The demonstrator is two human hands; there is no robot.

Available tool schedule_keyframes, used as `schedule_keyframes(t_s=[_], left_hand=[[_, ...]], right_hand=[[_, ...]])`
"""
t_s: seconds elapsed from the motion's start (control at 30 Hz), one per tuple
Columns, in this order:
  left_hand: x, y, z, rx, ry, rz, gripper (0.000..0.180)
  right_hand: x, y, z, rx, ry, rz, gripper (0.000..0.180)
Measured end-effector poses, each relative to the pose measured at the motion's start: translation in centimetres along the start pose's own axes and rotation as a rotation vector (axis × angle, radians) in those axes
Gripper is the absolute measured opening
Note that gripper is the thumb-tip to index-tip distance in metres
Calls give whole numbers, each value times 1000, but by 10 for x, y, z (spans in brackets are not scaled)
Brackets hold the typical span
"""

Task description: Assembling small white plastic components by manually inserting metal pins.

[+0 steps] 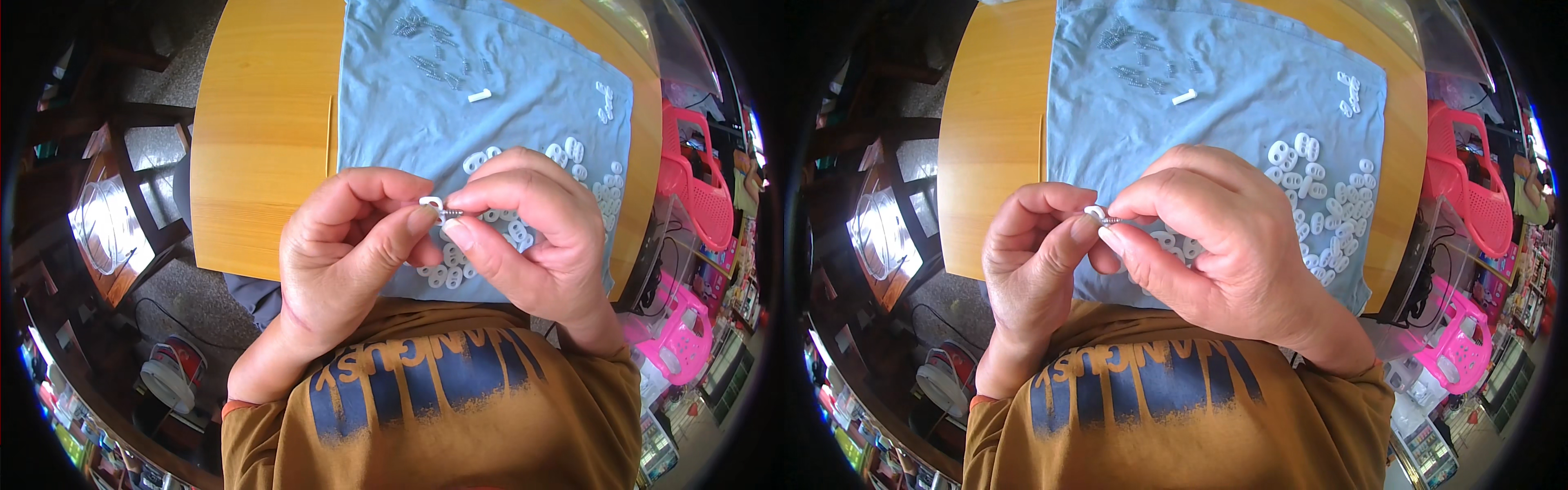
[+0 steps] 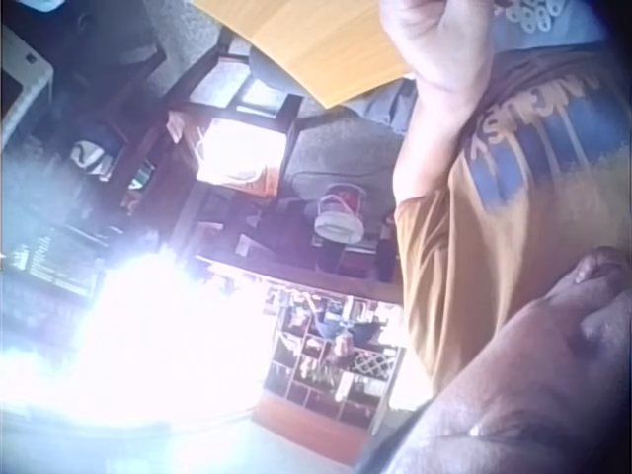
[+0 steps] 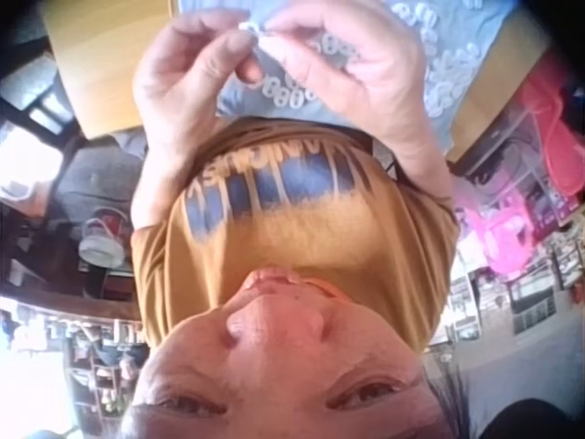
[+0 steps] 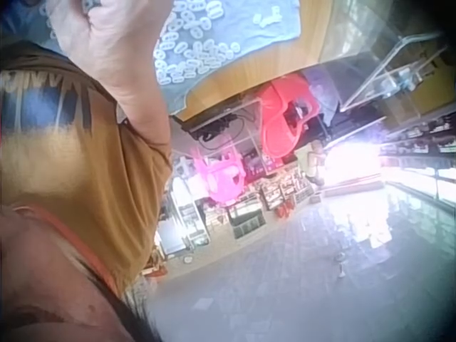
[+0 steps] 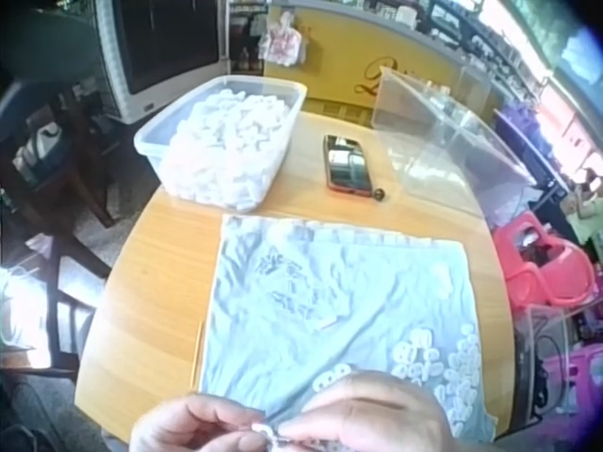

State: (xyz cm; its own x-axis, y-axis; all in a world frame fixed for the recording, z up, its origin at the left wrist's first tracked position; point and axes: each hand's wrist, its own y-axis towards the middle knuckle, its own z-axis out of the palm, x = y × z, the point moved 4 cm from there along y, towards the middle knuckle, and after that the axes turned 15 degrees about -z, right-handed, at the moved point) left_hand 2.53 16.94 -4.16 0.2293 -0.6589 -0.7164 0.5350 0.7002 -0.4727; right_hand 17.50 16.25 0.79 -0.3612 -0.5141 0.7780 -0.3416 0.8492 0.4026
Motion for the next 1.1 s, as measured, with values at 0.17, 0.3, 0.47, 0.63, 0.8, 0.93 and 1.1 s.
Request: schedule_keyframes(t_s=[0.17,0.3,0.47,0.63,0.8,0.93,1.1], left_hand=[[-1,-1,5,-49,6,28,15],[-5,2,7,-147,69,28,12],[-2,2,-2,-78,15,43,16],[-4,-2,-16,-173,9,58,15],[-4,-6,-27,-202,-8,54,15],[-2,-9,-29,-190,-45,52,16],[-1,-10,-29,-202,-34,59,13]], right_hand=[[-5,-3,2,-13,33,4,11],[-10,-2,0,36,36,0,10],[-10,-4,1,19,62,51,12],[-10,-11,0,161,-130,5,18],[-7,-24,12,329,-375,-79,14],[-7,-25,15,388,-473,-106,9],[-2,-25,15,465,-469,-95,21]])
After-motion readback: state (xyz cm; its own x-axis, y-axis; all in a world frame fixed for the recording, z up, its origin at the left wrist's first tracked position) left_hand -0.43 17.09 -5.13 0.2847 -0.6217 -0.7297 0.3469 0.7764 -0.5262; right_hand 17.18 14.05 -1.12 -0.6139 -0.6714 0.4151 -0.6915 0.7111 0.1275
